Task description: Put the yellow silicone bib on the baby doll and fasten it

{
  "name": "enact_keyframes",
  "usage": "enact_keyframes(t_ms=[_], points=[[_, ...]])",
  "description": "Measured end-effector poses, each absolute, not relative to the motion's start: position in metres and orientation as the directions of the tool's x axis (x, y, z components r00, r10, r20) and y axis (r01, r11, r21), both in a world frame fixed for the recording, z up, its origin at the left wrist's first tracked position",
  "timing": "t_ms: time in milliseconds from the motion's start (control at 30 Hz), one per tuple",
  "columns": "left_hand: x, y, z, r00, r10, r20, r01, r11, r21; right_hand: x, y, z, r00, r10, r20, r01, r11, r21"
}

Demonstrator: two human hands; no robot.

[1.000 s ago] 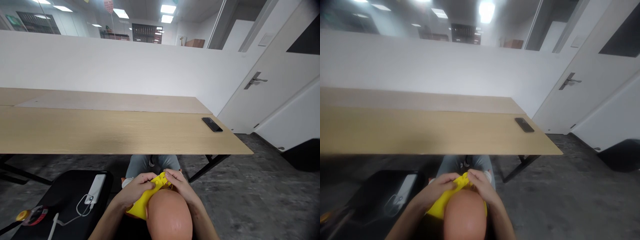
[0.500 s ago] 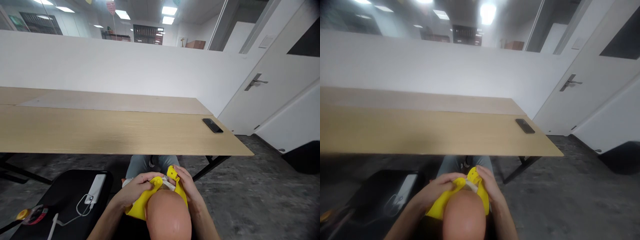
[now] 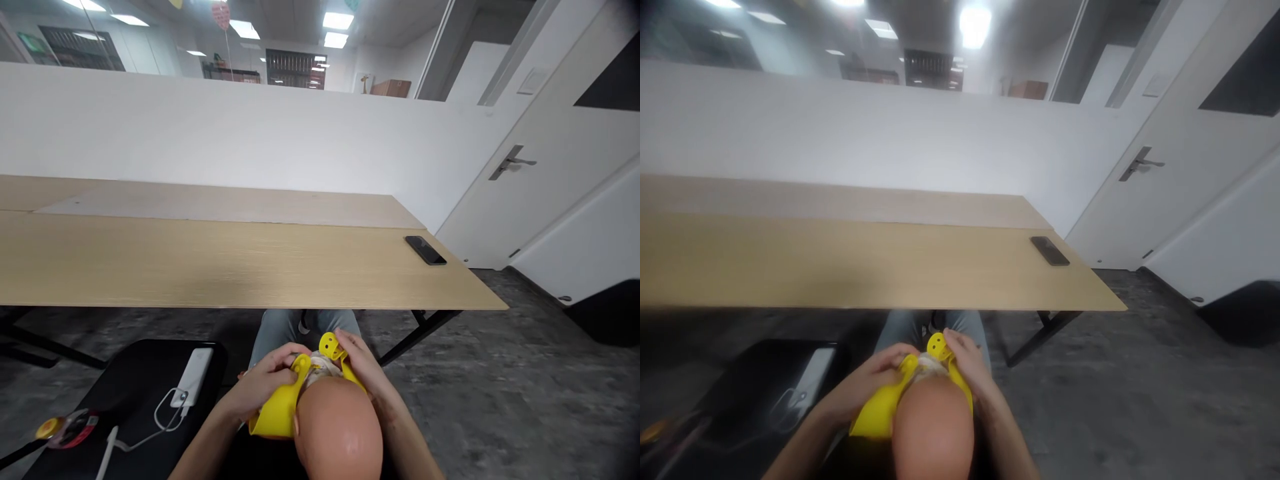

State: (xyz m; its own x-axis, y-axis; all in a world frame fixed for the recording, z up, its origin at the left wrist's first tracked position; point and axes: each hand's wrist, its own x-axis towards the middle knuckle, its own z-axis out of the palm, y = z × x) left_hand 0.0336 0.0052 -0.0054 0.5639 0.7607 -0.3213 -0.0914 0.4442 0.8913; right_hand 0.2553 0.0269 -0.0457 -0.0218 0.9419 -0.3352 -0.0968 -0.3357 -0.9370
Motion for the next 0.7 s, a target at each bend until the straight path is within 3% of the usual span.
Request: enact_keyframes(t_ms=[167,300,400,500,700], points=[[0.022,0.008,-0.005,0.68,0.713,-0.171,-0.032,0.262,0.965,0.258,0.025,-0.048,-0.096,0.973,-0.211,-0.001,-0.212,-0.977],[0.009,0.011,-0.008,0.736,0.658,-0.156,0.062,0.165,0.984,0.268,0.015,-0.051,-0.044,0.981,-0.187,0.044,-0.185,-0.982],[0.002,0.013,-0.006,0.763,0.638,-0.101,0.145,-0.016,0.989,0.277,0.005,-0.05,-0.018,0.984,-0.179,0.088,-0.176,-0.98],[-0.001,0.014,-0.004,0.78,0.619,-0.089,0.27,-0.205,0.941,0.289,-0.002,-0.039,-0.123,0.981,-0.149,0.151,-0.13,-0.98],[0.003,0.012,-0.016,0.774,0.617,-0.141,0.435,-0.357,0.827,0.313,-0.008,-0.005,-0.418,0.898,-0.136,0.256,-0.027,-0.966]])
